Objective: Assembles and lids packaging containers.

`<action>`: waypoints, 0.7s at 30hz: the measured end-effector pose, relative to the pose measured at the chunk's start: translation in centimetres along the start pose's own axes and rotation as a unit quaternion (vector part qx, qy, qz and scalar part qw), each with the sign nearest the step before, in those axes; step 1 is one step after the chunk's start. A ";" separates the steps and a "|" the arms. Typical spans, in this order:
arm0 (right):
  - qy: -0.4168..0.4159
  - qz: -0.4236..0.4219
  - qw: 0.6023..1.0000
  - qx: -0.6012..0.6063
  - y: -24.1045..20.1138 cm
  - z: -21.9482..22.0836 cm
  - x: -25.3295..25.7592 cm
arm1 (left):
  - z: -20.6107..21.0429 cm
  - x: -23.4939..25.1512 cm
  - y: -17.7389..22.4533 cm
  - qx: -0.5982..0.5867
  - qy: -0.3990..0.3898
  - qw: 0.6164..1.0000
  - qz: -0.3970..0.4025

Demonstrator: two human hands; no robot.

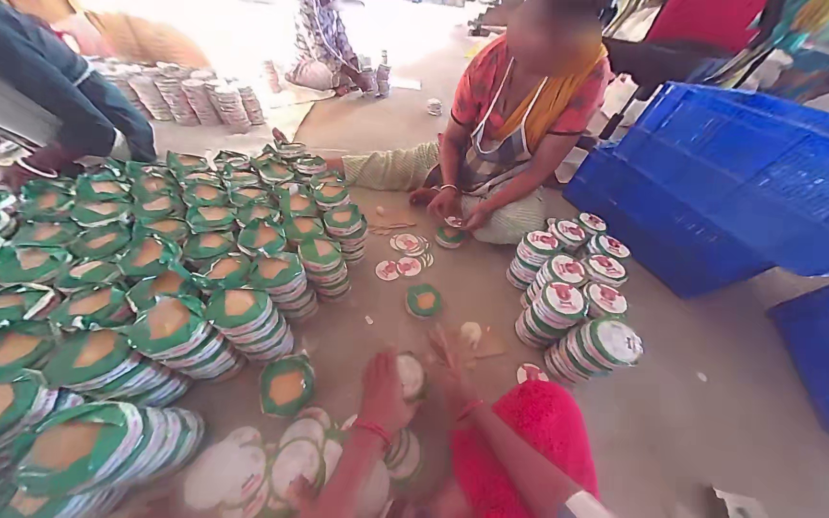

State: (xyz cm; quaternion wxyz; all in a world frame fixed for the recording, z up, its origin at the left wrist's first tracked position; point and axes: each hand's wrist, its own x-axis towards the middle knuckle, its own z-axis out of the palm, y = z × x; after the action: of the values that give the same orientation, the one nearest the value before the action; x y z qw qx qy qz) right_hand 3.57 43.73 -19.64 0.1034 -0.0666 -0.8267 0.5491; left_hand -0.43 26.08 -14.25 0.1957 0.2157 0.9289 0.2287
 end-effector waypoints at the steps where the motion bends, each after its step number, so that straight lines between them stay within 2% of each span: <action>1: -0.009 0.047 0.999 0.001 -0.2 -0.3 0.2 | 0.3 0.5 0.3 0.017 -0.007 1.000 -0.013; 4: -0.064 0.164 0.984 0.009 -2.1 -0.3 0.2 | 0.6 1.0 0.0 0.006 0.013 0.999 -0.031; 5: -0.044 0.168 0.984 0.035 -2.5 0.1 0.0 | 0.7 0.6 -0.5 -0.027 0.039 0.999 -0.021; 7: 0.036 0.166 0.973 0.155 -3.3 0.9 -0.6 | 1.2 -0.3 -1.4 -0.120 0.152 0.980 0.045; 9: 0.051 0.197 0.916 0.346 -5.2 1.0 -1.2 | 1.9 -0.8 -1.5 -0.174 0.254 0.942 0.131; 11: -0.001 0.216 0.835 0.507 -7.3 0.7 -1.2 | 1.8 -0.9 -0.5 -0.181 0.282 0.923 0.190; 12: -0.032 0.206 0.812 0.545 -7.8 0.5 -0.7 | 1.5 -0.9 -0.1 -0.181 0.275 0.922 0.204; 13: -0.056 0.184 0.819 0.541 -7.9 0.2 0.0 | 1.0 -0.9 -0.2 -0.201 0.267 0.919 0.211; 14: -0.070 0.149 0.852 0.497 -8.0 -0.1 0.7 | 0.1 -1.0 -0.7 -0.236 0.267 0.910 0.212; 15: -0.065 0.103 0.906 0.406 -8.2 -0.2 1.3 | -0.9 -1.1 -1.4 -0.272 0.283 0.897 0.204; 16: -0.054 0.046 0.958 0.278 -8.1 0.0 1.7 | -2.0 -1.1 -2.3 -0.297 0.310 0.883 0.187; 17: -0.045 -0.009 0.992 0.120 -7.7 0.5 1.8 | -3.1 -1.1 -3.3 -0.312 0.340 0.871 0.166; 18: -0.056 -0.063 0.995 -0.058 -6.9 1.4 1.5 | -4.1 -1.0 -4.1 -0.326 0.373 0.857 0.144; 19: -0.078 -0.100 0.969 -0.213 -5.9 2.7 0.9 | -4.7 -0.9 -4.8 -0.342 0.403 0.840 0.127; 21: -0.142 -0.111 0.905 -0.386 -3.8 5.8 -0.5 | -5.4 -0.7 -5.4 -0.369 0.437 0.815 0.095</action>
State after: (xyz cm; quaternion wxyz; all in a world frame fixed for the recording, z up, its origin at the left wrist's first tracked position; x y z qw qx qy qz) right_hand 2.69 36.96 -18.40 0.0108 0.0696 -0.9819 0.1758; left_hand -4.01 19.60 -12.40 -0.1887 0.0917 0.7373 0.6422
